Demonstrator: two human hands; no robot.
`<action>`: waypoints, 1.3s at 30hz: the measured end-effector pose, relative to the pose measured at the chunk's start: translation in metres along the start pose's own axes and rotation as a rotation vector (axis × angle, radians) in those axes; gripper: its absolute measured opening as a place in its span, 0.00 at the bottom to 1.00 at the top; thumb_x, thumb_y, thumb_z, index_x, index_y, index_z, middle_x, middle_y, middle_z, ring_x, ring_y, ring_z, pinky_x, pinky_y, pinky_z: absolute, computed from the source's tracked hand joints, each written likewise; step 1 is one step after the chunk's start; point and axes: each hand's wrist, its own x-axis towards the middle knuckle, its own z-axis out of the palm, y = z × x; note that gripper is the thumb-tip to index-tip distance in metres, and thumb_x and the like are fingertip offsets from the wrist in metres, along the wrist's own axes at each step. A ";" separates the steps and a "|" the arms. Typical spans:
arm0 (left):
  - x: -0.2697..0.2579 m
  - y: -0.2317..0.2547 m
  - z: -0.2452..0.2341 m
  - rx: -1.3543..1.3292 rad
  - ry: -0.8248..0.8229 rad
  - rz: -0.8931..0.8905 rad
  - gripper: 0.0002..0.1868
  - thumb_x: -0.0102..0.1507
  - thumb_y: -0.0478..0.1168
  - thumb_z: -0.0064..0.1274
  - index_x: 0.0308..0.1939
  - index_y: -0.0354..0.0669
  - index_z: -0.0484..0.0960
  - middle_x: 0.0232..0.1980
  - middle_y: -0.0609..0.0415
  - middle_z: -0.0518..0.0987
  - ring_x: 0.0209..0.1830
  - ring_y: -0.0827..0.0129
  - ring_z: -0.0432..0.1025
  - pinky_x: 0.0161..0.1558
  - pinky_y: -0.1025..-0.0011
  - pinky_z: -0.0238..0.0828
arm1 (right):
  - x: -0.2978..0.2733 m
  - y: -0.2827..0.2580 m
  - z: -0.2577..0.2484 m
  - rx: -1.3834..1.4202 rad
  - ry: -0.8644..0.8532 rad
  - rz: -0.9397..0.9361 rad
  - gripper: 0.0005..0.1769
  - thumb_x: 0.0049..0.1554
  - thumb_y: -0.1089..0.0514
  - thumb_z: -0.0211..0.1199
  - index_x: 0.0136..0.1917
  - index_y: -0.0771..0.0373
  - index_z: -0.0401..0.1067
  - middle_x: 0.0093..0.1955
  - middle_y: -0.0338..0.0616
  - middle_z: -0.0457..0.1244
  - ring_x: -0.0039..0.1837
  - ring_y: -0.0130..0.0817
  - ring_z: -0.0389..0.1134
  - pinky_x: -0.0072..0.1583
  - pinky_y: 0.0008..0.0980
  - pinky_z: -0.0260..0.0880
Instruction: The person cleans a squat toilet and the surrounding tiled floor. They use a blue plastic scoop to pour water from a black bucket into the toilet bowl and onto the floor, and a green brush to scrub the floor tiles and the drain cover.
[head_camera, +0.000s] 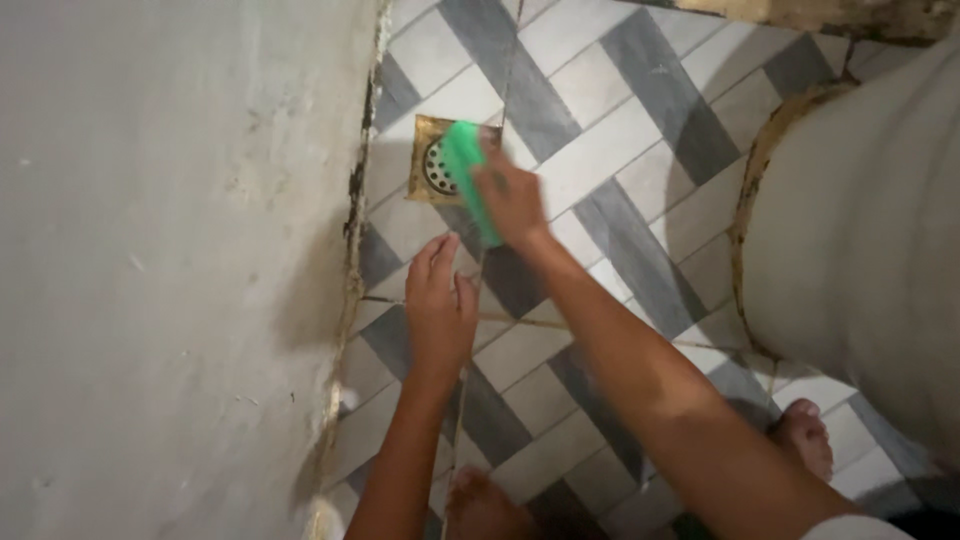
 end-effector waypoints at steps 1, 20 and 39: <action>0.001 -0.003 0.000 -0.002 0.011 0.000 0.25 0.61 0.26 0.49 0.63 0.32 0.75 0.62 0.38 0.75 0.62 0.44 0.70 0.64 0.56 0.66 | -0.001 0.013 -0.013 -0.003 -0.019 0.194 0.27 0.69 0.51 0.57 0.80 0.50 0.61 0.47 0.55 0.68 0.46 0.38 0.71 0.48 0.41 0.73; 0.020 -0.066 -0.010 0.090 -0.045 -0.139 0.24 0.63 0.29 0.47 0.64 0.30 0.74 0.64 0.35 0.73 0.63 0.42 0.69 0.64 0.56 0.66 | 0.173 0.134 -0.018 -0.049 0.007 0.155 0.25 0.71 0.57 0.57 0.79 0.62 0.63 0.49 0.56 0.69 0.47 0.32 0.67 0.54 0.34 0.71; 0.019 -0.046 0.011 0.033 -0.035 -0.140 0.24 0.62 0.27 0.48 0.63 0.31 0.75 0.64 0.36 0.74 0.64 0.42 0.69 0.66 0.54 0.64 | 0.172 0.005 0.037 -0.184 -0.825 0.104 0.29 0.68 0.46 0.51 0.81 0.48 0.60 0.39 0.67 0.69 0.32 0.41 0.68 0.50 0.38 0.76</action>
